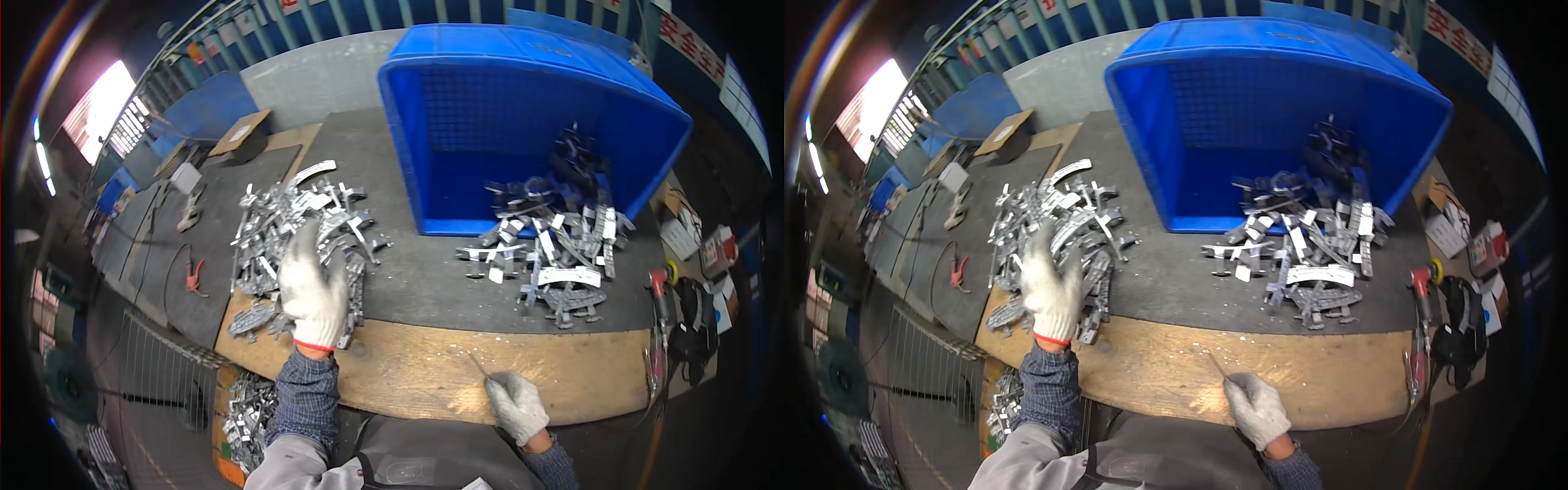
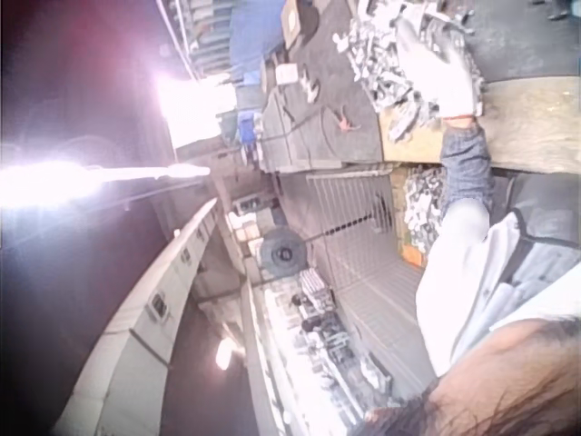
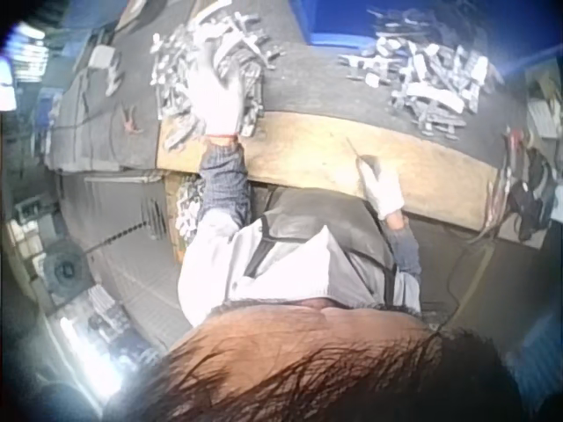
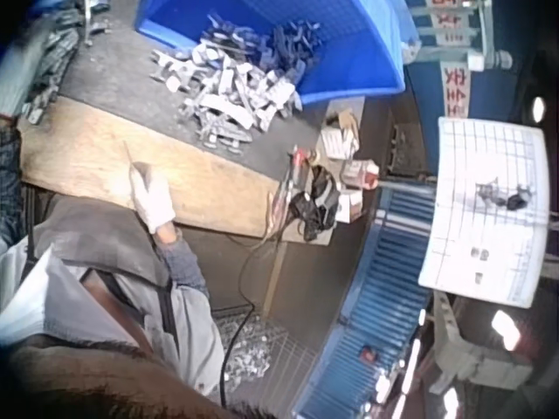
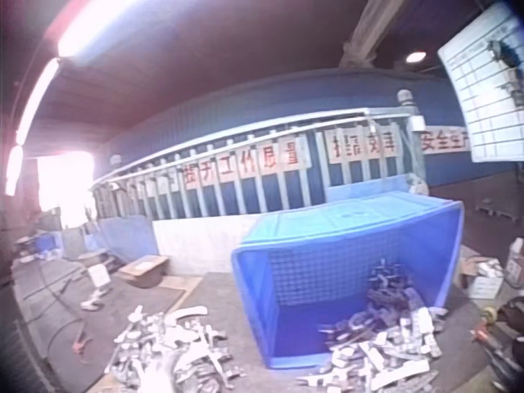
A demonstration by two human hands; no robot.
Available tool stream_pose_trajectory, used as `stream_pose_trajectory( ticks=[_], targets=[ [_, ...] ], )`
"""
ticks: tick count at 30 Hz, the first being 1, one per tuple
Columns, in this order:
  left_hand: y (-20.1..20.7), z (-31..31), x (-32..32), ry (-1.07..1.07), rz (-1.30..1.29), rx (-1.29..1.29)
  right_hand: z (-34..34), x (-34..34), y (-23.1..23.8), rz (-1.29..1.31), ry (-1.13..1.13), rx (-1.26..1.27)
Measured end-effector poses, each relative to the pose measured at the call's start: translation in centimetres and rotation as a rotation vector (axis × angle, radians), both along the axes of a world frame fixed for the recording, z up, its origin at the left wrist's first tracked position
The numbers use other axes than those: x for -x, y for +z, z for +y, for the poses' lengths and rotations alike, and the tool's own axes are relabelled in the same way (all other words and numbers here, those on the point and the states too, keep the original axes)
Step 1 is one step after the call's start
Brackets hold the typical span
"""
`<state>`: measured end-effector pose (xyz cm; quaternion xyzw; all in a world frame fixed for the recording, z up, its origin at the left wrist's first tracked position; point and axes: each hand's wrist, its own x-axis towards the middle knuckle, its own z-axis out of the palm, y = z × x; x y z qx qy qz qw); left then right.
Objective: The person takes metal parts from a blue container, scrapes each piece using a small metal tool, and stacks them into a pile on the table.
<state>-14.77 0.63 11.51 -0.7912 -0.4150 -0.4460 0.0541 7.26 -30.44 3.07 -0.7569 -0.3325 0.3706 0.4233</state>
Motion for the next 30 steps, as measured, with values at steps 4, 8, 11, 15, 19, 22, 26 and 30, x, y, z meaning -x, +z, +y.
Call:
stream_pose_trajectory(
  ticks=[4, 8, 11, 15, 19, 22, 26, 30],
  targets=[
    [-3.3, -1.9, -7.1, -0.401, 0.16, -0.035, 0.1, 0.1, 1.8, 0.083, 0.052, 0.063],
    [-5.9, -2.3, -16.4, -0.463, 0.357, 0.287, -0.6, 0.2, 2.1, 0.059, 0.046, 0.024],
    [-6.9, -1.0, -20.3, -0.442, 0.482, 0.473, -1.0, 0.4, 2.6, 0.04, 0.027, 0.011],
    [-7.1, -2.3, -20.6, -0.363, 0.592, 0.715, -2.0, 0.0, 2.0, -0.026, -0.025, -0.053],
    [-8.1, -5.0, -18.8, -0.411, 0.519, 0.625, -2.7, -1.0, 0.0, 0.029, -0.072, -0.033],
    [-8.1, -5.6, -17.8, -0.372, 0.524, 0.768, -2.3, -1.3, 1.1, 0.077, -0.102, -0.016],
    [-7.0, -3.4, -18.0, -0.473, 0.303, 1.069, -2.0, -1.3, 1.6, 0.061, -0.096, -0.014],
    [-6.0, -2.8, -19.8, -0.43, 0.324, 1.203, -2.6, -1.2, 0.5, 0.005, -0.089, -0.067]
  ],
)
